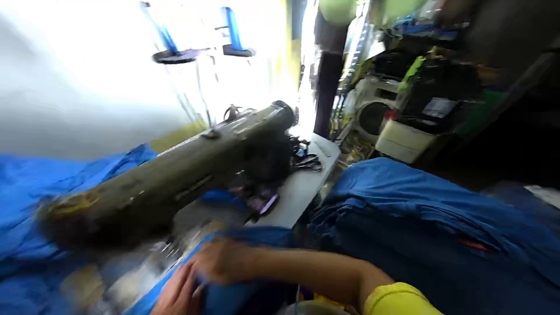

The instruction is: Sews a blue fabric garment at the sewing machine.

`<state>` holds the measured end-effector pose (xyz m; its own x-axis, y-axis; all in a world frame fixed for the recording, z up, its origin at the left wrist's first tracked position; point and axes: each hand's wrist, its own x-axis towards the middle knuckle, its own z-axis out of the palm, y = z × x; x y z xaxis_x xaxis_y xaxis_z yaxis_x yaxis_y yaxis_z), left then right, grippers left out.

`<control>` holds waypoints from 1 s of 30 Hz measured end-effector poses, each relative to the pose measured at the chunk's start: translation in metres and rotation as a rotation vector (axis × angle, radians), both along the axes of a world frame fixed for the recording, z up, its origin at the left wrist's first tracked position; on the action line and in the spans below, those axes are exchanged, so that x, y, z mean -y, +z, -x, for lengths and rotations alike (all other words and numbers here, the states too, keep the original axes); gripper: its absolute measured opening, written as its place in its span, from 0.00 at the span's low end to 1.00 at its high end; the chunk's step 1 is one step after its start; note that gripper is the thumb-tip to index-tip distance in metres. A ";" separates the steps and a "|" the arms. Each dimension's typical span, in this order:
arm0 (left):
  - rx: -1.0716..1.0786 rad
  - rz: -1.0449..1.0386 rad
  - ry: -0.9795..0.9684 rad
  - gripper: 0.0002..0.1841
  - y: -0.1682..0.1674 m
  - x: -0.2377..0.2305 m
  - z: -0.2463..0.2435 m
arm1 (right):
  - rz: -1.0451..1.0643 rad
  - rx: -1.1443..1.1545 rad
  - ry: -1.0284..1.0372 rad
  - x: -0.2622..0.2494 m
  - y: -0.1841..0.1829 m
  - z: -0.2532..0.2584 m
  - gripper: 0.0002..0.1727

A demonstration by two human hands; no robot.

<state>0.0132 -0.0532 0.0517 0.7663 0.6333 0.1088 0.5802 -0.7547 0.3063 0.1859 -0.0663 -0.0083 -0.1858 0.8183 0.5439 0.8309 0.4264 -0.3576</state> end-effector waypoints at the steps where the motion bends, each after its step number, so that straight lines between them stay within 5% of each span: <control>1: 0.034 -0.015 -0.001 0.25 -0.012 -0.006 0.005 | -0.005 0.015 0.027 0.000 0.000 -0.002 0.09; 7: 0.163 -0.149 -0.017 0.23 -0.061 -0.029 0.017 | 0.025 0.064 0.067 0.008 -0.014 -0.011 0.17; 22: 0.179 -0.126 -0.055 0.23 -0.060 -0.027 0.018 | 0.054 -0.101 0.156 0.011 -0.002 -0.032 0.16; 30: 0.147 -0.160 -0.047 0.23 -0.060 -0.028 0.016 | -0.049 0.024 0.355 0.051 0.016 -0.022 0.13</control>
<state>-0.0026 -0.0250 -0.0078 0.7633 0.5626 0.3176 0.5009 -0.8258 0.2590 0.2077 -0.1170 0.0076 -0.4674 0.6732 0.5729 0.6357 0.7064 -0.3114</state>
